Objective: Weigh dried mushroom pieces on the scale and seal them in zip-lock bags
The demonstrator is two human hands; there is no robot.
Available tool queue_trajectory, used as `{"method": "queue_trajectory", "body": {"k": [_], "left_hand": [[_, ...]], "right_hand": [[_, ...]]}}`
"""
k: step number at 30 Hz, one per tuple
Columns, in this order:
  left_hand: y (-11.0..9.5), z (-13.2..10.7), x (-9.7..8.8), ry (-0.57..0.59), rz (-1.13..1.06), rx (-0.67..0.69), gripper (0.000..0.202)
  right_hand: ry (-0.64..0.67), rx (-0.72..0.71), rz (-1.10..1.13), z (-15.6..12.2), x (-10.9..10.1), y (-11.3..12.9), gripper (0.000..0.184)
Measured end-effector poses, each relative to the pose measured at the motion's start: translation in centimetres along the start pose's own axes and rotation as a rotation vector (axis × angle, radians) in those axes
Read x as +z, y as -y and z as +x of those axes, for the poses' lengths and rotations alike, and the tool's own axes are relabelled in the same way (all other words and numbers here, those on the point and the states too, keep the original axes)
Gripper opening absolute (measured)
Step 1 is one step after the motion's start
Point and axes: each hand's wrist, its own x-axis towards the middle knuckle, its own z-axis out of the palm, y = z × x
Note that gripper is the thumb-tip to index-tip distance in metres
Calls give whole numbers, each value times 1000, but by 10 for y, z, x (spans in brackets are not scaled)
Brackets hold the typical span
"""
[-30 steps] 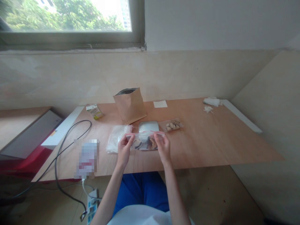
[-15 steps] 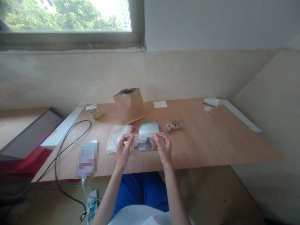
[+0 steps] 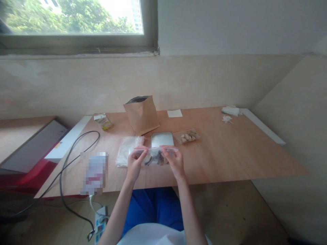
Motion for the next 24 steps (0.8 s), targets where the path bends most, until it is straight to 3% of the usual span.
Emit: {"method": "queue_trajectory", "body": {"k": [7, 12, 18, 24], "left_hand": [[-2, -2, -1, -50, 5, 20, 21], [-5, -2, 0, 1, -1, 72, 19], [-8, -3, -1, 167, -5, -17, 21], [-9, -3, 1, 132, 5, 37, 21]], "right_hand": [[-38, -67, -36, -1, 0, 2, 16], [-55, -76, -3, 0, 0, 3, 15], [96, -19, 24, -2, -3, 6, 17], [193, -11, 11, -3, -2, 11, 20]]}}
